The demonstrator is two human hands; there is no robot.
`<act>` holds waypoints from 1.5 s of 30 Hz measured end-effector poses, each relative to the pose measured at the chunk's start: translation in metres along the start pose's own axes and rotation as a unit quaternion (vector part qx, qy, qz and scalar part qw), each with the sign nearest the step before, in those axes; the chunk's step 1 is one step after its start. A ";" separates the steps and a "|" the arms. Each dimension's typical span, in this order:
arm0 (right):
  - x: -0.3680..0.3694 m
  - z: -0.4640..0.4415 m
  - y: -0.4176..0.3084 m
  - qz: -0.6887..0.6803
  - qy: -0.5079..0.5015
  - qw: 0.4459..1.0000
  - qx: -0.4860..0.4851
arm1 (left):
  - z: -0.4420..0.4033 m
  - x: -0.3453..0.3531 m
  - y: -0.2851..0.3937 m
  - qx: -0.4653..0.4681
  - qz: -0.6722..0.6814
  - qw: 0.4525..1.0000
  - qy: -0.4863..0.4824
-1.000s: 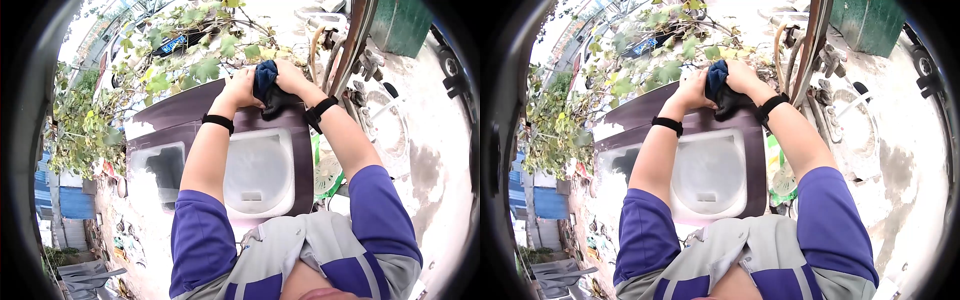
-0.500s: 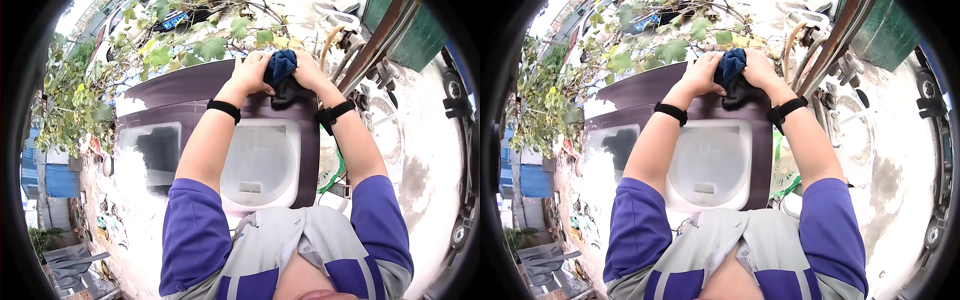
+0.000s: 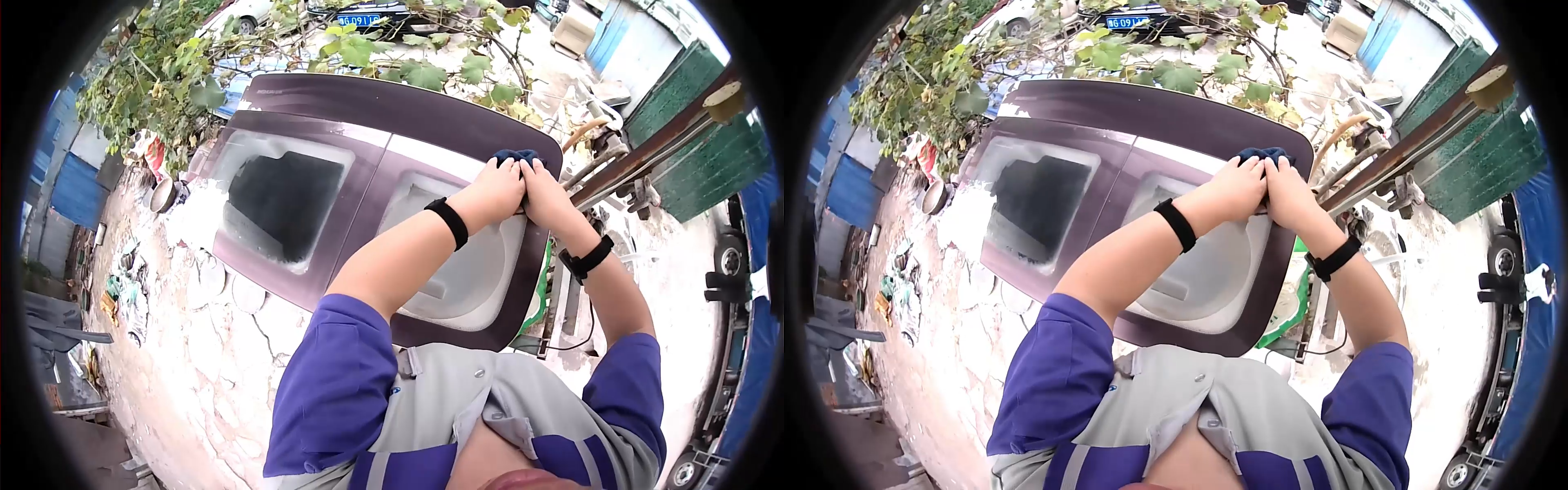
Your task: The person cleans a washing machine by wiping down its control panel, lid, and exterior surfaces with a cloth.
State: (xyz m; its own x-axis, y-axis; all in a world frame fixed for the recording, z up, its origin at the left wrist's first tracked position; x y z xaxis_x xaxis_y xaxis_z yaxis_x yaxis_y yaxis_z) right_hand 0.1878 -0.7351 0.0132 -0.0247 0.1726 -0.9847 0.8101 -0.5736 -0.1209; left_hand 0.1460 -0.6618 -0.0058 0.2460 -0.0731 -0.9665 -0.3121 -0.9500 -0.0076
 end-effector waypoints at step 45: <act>0.038 0.012 -0.158 0.028 -0.114 0.983 -0.138 | 0.163 -0.049 -0.064 -0.276 0.160 0.947 -0.036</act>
Point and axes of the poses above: each hand's wrist, its own z-axis away from the middle knuckle, its own x-axis out of the palm, y = z × x, the point moved 7 cm from there along -z, towards the middle knuckle, and after that the axes turned 1 degree about z, right-handed, at the moved point
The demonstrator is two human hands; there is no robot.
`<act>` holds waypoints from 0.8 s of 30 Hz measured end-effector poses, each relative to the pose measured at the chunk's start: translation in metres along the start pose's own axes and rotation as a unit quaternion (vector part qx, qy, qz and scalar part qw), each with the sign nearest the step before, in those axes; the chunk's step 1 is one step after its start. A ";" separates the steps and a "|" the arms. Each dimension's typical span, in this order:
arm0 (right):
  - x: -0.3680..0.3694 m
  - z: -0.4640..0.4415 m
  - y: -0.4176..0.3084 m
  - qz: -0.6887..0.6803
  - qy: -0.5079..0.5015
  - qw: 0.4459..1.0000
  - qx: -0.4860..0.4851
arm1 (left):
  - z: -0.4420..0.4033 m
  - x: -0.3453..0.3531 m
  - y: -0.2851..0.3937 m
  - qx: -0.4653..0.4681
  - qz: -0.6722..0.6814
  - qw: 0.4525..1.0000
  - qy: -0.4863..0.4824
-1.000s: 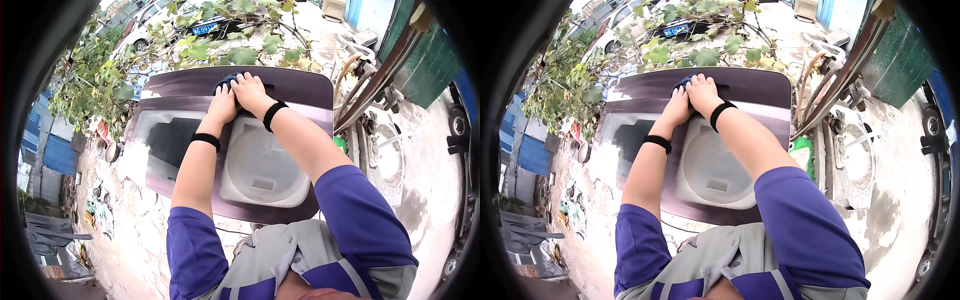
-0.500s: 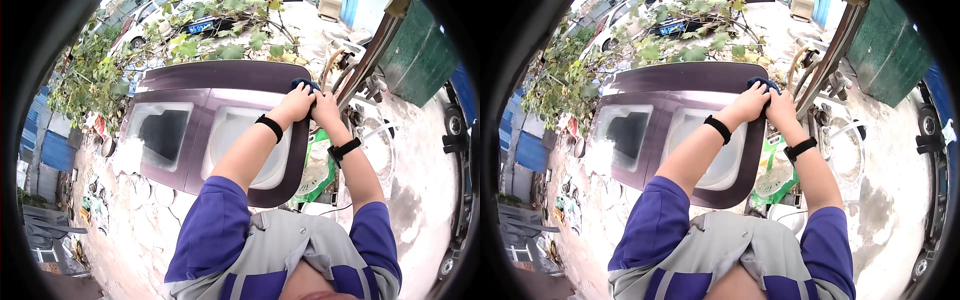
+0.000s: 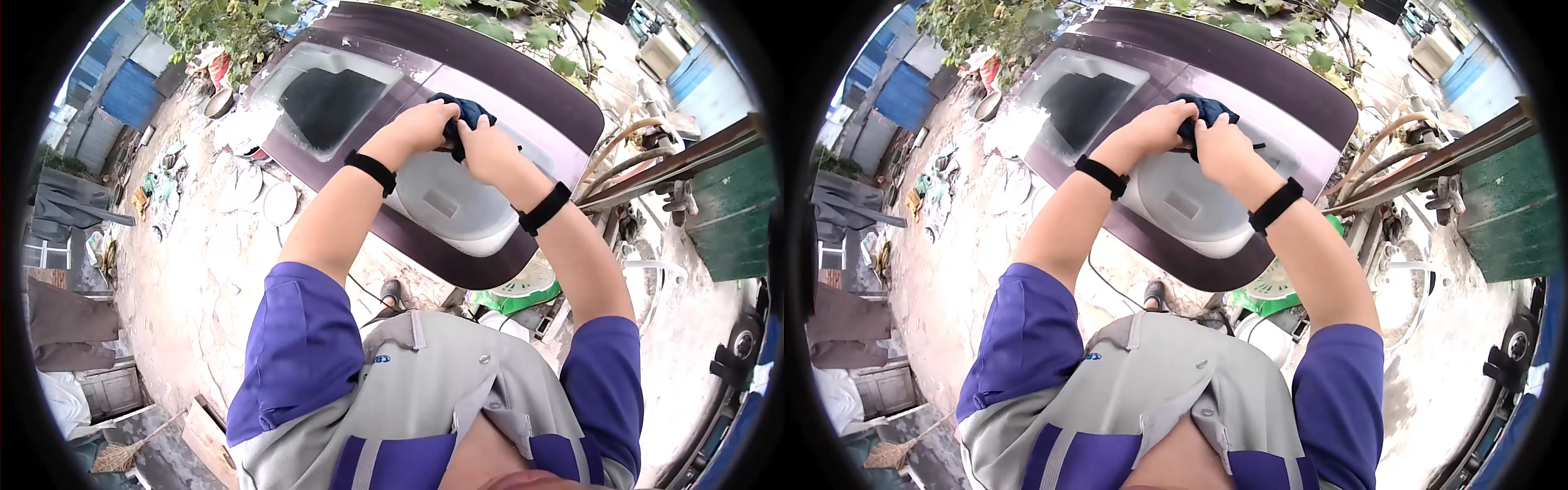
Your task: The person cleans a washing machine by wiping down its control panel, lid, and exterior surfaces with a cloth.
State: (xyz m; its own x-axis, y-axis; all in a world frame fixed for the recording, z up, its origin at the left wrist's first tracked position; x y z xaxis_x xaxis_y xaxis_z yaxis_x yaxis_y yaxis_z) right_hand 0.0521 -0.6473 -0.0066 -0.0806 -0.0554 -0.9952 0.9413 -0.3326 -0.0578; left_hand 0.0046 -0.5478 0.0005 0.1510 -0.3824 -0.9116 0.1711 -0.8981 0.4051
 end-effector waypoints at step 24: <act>0.029 0.056 -0.205 -0.012 0.080 0.990 0.117 | 0.219 -0.003 -0.067 0.163 0.082 0.965 0.188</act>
Point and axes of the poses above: each hand's wrist, its own z-axis away from the middle knuckle, its own x-axis out of the palm, y = z × x, the point moved 7 cm from there along -z, towards the middle knuckle, and after that the axes turned 1 degree about z, right-handed, at the moved point
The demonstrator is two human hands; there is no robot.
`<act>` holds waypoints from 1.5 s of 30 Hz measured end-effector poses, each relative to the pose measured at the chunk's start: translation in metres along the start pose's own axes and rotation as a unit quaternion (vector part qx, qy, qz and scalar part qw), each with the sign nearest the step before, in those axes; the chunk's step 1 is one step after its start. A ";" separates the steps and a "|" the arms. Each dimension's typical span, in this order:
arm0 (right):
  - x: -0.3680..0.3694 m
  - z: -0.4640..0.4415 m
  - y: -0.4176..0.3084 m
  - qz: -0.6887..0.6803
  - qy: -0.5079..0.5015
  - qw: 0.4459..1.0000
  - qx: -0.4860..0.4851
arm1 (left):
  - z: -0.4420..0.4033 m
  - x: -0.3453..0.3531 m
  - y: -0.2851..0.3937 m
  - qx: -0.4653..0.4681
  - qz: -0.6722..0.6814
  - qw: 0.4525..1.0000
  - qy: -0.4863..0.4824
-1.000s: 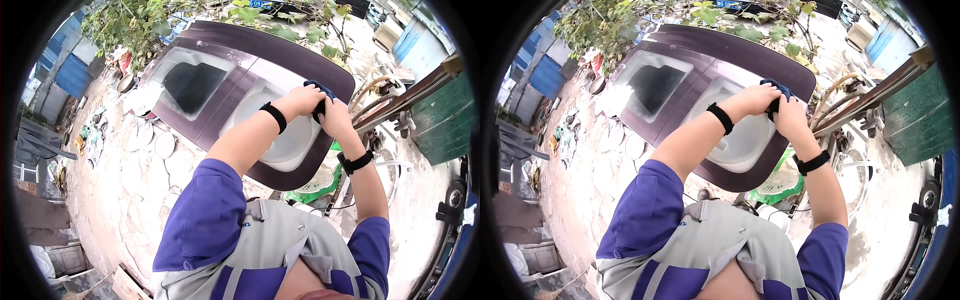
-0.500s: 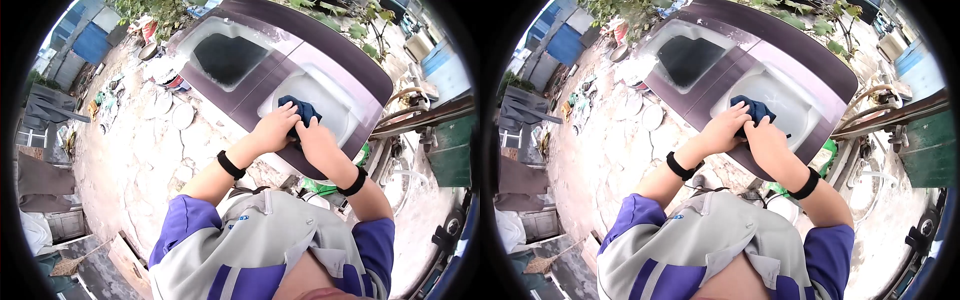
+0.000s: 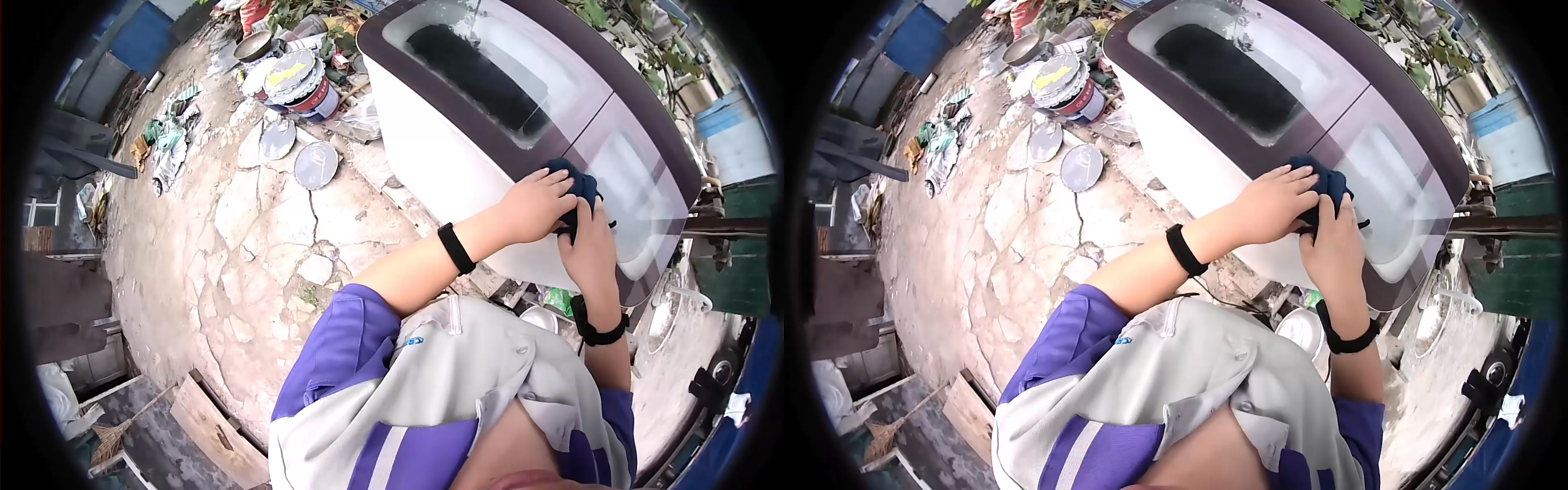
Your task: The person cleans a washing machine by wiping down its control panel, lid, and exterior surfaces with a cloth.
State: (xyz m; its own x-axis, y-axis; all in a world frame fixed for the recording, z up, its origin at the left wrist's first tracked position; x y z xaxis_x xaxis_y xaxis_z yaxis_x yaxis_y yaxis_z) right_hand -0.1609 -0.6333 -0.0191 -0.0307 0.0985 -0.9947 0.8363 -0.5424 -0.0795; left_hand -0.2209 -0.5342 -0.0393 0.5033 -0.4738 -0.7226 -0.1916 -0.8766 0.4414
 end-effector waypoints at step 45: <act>0.079 -0.445 -0.418 -0.147 0.192 0.970 -0.037 | 0.071 -0.317 -0.544 -0.222 0.259 0.938 0.055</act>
Point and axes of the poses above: each hand's wrist, its own z-axis away from the middle knuckle, its own x-axis out of the palm, y = z × x, the point moved 7 cm from there along -z, towards the middle knuckle, and after that the axes turned 1 degree about z, right-handed, at the moved point
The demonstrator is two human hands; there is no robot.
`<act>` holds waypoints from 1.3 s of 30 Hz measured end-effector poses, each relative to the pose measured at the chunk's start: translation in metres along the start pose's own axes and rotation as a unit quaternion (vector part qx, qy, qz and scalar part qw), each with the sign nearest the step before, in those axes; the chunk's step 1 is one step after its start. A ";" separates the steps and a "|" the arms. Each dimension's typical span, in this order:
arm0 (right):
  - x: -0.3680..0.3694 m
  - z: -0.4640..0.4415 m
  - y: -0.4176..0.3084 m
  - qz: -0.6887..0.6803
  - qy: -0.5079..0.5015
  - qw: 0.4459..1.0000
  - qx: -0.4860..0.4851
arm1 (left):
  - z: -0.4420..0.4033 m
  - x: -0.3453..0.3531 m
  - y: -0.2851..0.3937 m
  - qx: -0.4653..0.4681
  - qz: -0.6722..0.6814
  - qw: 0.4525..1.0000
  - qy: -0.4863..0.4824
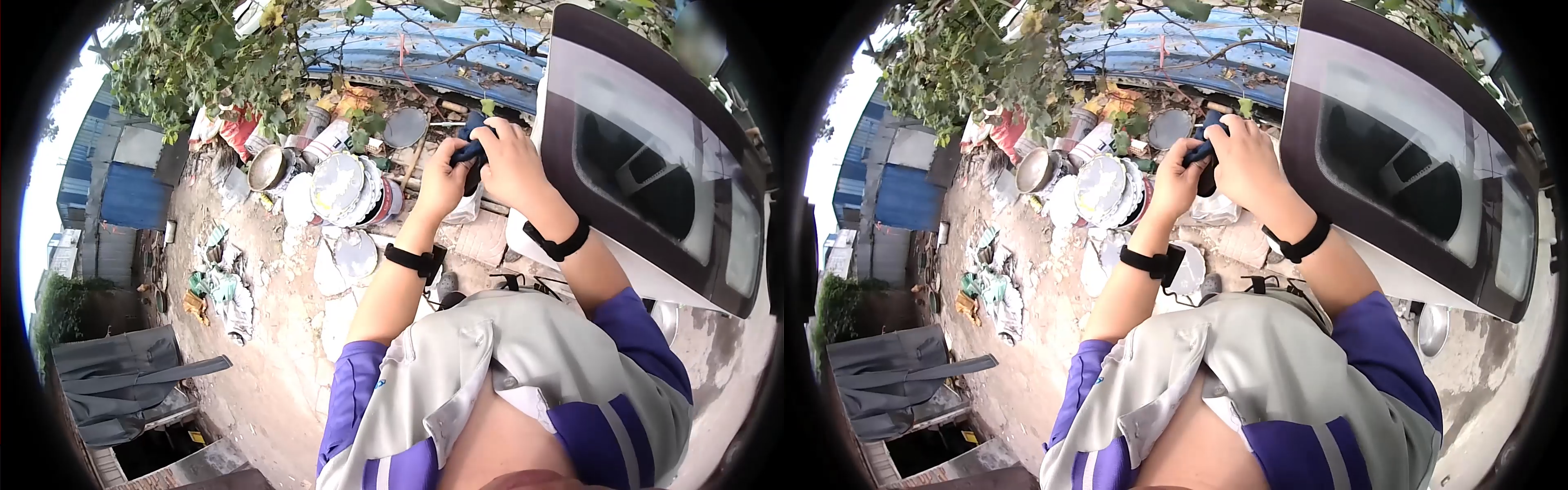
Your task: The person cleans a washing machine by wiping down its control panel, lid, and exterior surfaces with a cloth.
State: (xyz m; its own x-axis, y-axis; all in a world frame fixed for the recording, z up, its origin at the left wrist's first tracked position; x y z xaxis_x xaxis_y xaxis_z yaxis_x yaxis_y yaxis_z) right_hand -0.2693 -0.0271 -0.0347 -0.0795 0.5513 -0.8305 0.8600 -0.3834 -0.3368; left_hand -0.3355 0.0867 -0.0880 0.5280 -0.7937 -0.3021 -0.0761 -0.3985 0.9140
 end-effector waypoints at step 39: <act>-0.027 -0.085 0.019 -0.200 0.128 0.947 0.218 | -0.138 -0.065 0.033 -0.212 0.442 0.839 -0.238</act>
State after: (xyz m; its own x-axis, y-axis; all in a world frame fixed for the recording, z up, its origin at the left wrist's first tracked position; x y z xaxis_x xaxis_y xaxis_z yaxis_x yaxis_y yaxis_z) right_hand -0.2081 0.0144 0.0189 -0.1823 0.8575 -0.4812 0.4927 -0.3438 -0.7994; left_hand -0.2554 0.1885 -0.0013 0.0189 -0.8268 0.5622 0.1010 0.5610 0.8217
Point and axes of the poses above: each hand's wrist, its own z-axis away from the middle knuckle, its own x-axis out of the palm, y = z × x, the point moved 7 cm from there along -z, towards the middle knuckle, and after that the axes turned 1 degree about z, right-handed, at the moved point
